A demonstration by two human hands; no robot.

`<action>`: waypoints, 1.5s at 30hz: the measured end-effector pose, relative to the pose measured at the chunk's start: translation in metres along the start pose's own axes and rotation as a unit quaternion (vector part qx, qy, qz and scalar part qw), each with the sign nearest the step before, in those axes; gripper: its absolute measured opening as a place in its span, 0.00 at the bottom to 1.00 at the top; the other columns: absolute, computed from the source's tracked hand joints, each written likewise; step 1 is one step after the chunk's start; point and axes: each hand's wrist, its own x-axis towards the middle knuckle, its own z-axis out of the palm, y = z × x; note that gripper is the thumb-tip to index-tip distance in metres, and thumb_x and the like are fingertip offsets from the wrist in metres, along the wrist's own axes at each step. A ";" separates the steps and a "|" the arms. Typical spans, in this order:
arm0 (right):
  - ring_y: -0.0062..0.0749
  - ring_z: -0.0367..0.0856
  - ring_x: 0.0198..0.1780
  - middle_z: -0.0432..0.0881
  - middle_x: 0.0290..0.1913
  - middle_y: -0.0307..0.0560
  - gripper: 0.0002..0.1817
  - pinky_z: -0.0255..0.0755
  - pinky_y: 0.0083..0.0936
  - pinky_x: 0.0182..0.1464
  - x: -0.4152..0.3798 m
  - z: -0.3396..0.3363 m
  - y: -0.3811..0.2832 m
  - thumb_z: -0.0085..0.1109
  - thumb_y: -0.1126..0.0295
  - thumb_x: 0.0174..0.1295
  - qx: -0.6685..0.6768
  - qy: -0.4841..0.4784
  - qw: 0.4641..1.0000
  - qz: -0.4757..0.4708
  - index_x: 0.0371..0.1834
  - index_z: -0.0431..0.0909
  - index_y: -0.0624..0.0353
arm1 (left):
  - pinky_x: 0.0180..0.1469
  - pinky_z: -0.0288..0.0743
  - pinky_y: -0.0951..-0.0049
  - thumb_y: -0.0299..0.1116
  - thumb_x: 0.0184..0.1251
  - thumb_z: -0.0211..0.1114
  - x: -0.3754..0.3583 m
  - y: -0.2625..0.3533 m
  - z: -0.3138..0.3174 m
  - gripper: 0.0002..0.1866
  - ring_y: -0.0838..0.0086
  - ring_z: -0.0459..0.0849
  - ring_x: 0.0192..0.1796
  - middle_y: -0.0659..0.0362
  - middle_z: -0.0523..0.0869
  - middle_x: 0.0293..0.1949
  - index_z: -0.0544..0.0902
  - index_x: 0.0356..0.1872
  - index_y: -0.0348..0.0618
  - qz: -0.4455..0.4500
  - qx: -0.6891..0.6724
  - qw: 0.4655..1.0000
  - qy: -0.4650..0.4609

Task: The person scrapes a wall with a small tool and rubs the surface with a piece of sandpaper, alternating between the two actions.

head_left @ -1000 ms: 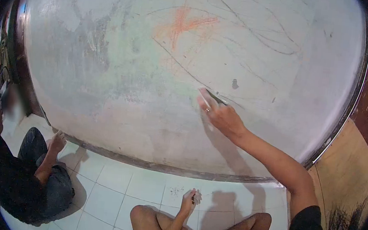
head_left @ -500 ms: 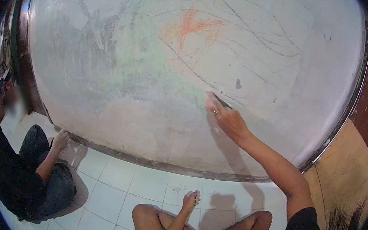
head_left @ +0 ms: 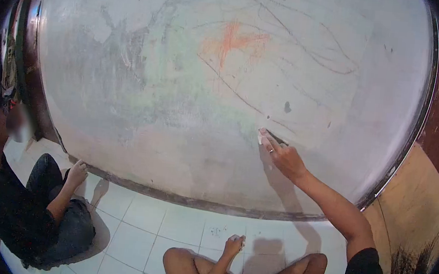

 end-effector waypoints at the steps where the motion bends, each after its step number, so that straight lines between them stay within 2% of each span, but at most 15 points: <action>1: 0.32 0.83 0.21 0.64 0.70 0.55 0.27 0.81 0.27 0.23 0.007 0.006 0.001 0.51 0.77 0.58 -0.002 0.010 1.000 -0.005 0.63 0.60 0.58 | 0.23 0.69 0.73 0.43 0.65 0.62 0.001 0.000 0.000 0.16 0.77 0.76 0.20 0.60 0.80 0.18 0.81 0.27 0.39 -0.015 -0.016 1.000 0.001; 9: 0.37 0.85 0.31 0.69 0.66 0.55 0.30 0.81 0.29 0.27 0.030 -0.012 -0.025 0.53 0.78 0.55 0.013 -0.004 0.998 0.068 0.64 0.61 0.64 | 0.30 0.73 0.70 0.44 0.62 0.64 -0.008 -0.008 0.000 0.16 0.72 0.79 0.25 0.57 0.82 0.21 0.80 0.27 0.38 -0.016 0.122 0.992 -0.018; 15: 0.55 0.82 0.32 0.77 0.52 0.66 0.31 0.77 0.47 0.37 -0.177 0.074 -0.104 0.48 0.78 0.59 0.155 -0.139 0.962 0.175 0.69 0.57 0.64 | 0.32 0.72 0.65 0.45 0.59 0.67 0.011 -0.035 -0.002 0.18 0.67 0.78 0.26 0.53 0.81 0.23 0.79 0.28 0.37 0.204 0.221 0.954 0.025; 16: 0.55 0.82 0.32 0.81 0.42 0.67 0.33 0.75 0.51 0.37 -0.192 0.058 -0.126 0.51 0.76 0.58 0.238 -0.327 0.863 0.303 0.70 0.57 0.62 | 0.31 0.72 0.67 0.46 0.59 0.68 0.019 -0.050 -0.002 0.18 0.69 0.77 0.25 0.54 0.81 0.23 0.79 0.28 0.38 0.266 0.245 0.931 0.050; 17: 0.58 0.81 0.32 0.81 0.33 0.66 0.35 0.75 0.51 0.37 -0.238 0.074 -0.149 0.53 0.73 0.55 0.285 -0.253 0.877 0.293 0.69 0.58 0.60 | 0.30 0.71 0.69 0.46 0.59 0.68 0.012 -0.043 -0.003 0.18 0.71 0.76 0.25 0.56 0.81 0.22 0.79 0.28 0.39 0.232 0.192 0.953 0.033; 19: 0.55 0.80 0.42 0.76 0.50 0.64 0.26 0.71 0.49 0.46 -0.304 0.094 -0.198 0.52 0.74 0.54 0.314 -0.366 0.820 0.307 0.60 0.69 0.66 | 0.28 0.69 0.73 0.46 0.60 0.68 -0.003 -0.019 0.000 0.17 0.77 0.74 0.24 0.59 0.79 0.22 0.80 0.29 0.41 0.164 0.087 0.983 -0.002; 21: 0.49 0.80 0.47 0.77 0.52 0.61 0.31 0.71 0.46 0.51 -0.406 0.157 -0.257 0.68 0.67 0.47 0.305 -0.309 0.875 0.215 0.58 0.71 0.64 | 0.27 0.67 0.77 0.46 0.63 0.66 -0.004 -0.017 0.009 0.16 0.80 0.72 0.24 0.63 0.78 0.22 0.82 0.32 0.42 0.090 -0.003 0.995 -0.051; 23: 0.47 0.80 0.49 0.79 0.50 0.61 0.30 0.71 0.45 0.52 -0.384 0.100 -0.266 0.71 0.61 0.48 0.686 -0.224 0.460 0.519 0.54 0.75 0.63 | 0.26 0.66 0.78 0.46 0.65 0.65 -0.005 -0.019 0.015 0.16 0.82 0.71 0.24 0.65 0.77 0.23 0.82 0.35 0.42 0.033 -0.016 0.993 -0.112; 26: 0.41 0.81 0.48 0.82 0.45 0.56 0.25 0.74 0.39 0.49 -0.373 0.078 -0.273 0.72 0.65 0.48 0.629 -0.217 0.634 0.394 0.49 0.78 0.64 | 0.27 0.67 0.78 0.47 0.67 0.63 -0.029 0.018 0.015 0.17 0.82 0.71 0.25 0.65 0.77 0.24 0.83 0.42 0.41 -0.019 0.066 0.977 -0.201; 30: 0.24 0.78 0.42 0.83 0.38 0.44 0.19 0.75 0.26 0.44 -0.350 0.082 -0.270 0.71 0.70 0.53 0.700 -0.156 0.459 0.524 0.45 0.79 0.66 | 0.31 0.70 0.79 0.48 0.69 0.60 -0.056 0.057 0.015 0.19 0.81 0.75 0.30 0.63 0.82 0.30 0.84 0.46 0.41 -0.068 0.101 0.967 -0.225; 31: 0.22 0.78 0.40 0.83 0.39 0.44 0.20 0.74 0.23 0.43 -0.355 0.089 -0.268 0.70 0.69 0.55 0.692 -0.170 0.522 0.469 0.48 0.78 0.67 | 0.32 0.71 0.79 0.48 0.69 0.60 -0.059 0.059 0.016 0.20 0.81 0.77 0.31 0.62 0.83 0.32 0.84 0.46 0.41 -0.079 0.101 0.967 -0.221; 37: 0.21 0.78 0.39 0.83 0.37 0.42 0.16 0.73 0.21 0.40 -0.352 0.109 -0.271 0.65 0.72 0.58 0.759 -0.260 0.377 0.463 0.48 0.80 0.67 | 0.32 0.72 0.77 0.50 0.61 0.69 -0.060 0.053 0.005 0.22 0.80 0.79 0.32 0.62 0.85 0.32 0.84 0.43 0.39 -0.017 0.197 0.942 -0.270; 40: 0.22 0.78 0.36 0.84 0.35 0.42 0.13 0.72 0.20 0.35 -0.329 0.084 -0.249 0.60 0.74 0.60 0.694 -0.288 0.442 0.489 0.47 0.81 0.66 | 0.32 0.72 0.76 0.50 0.55 0.74 -0.045 0.023 0.007 0.22 0.81 0.78 0.31 0.64 0.84 0.29 0.85 0.39 0.41 -0.028 0.134 0.946 -0.293; 43: 0.33 0.82 0.36 0.85 0.36 0.51 0.16 0.76 0.29 0.44 -0.347 0.108 -0.264 0.64 0.62 0.59 0.645 -0.137 0.550 0.512 0.44 0.82 0.64 | 0.32 0.72 0.77 0.48 0.56 0.74 -0.053 0.050 0.014 0.19 0.81 0.78 0.28 0.64 0.83 0.25 0.85 0.36 0.41 -0.034 0.184 0.951 -0.244; 45: 0.25 0.77 0.27 0.83 0.31 0.45 0.11 0.69 0.24 0.30 -0.388 0.171 -0.291 0.58 0.67 0.63 0.537 -0.034 0.583 0.609 0.40 0.81 0.65 | 0.32 0.71 0.77 0.46 0.57 0.73 -0.030 0.056 -0.001 0.18 0.80 0.77 0.26 0.64 0.82 0.23 0.85 0.35 0.40 -0.031 0.228 0.959 -0.163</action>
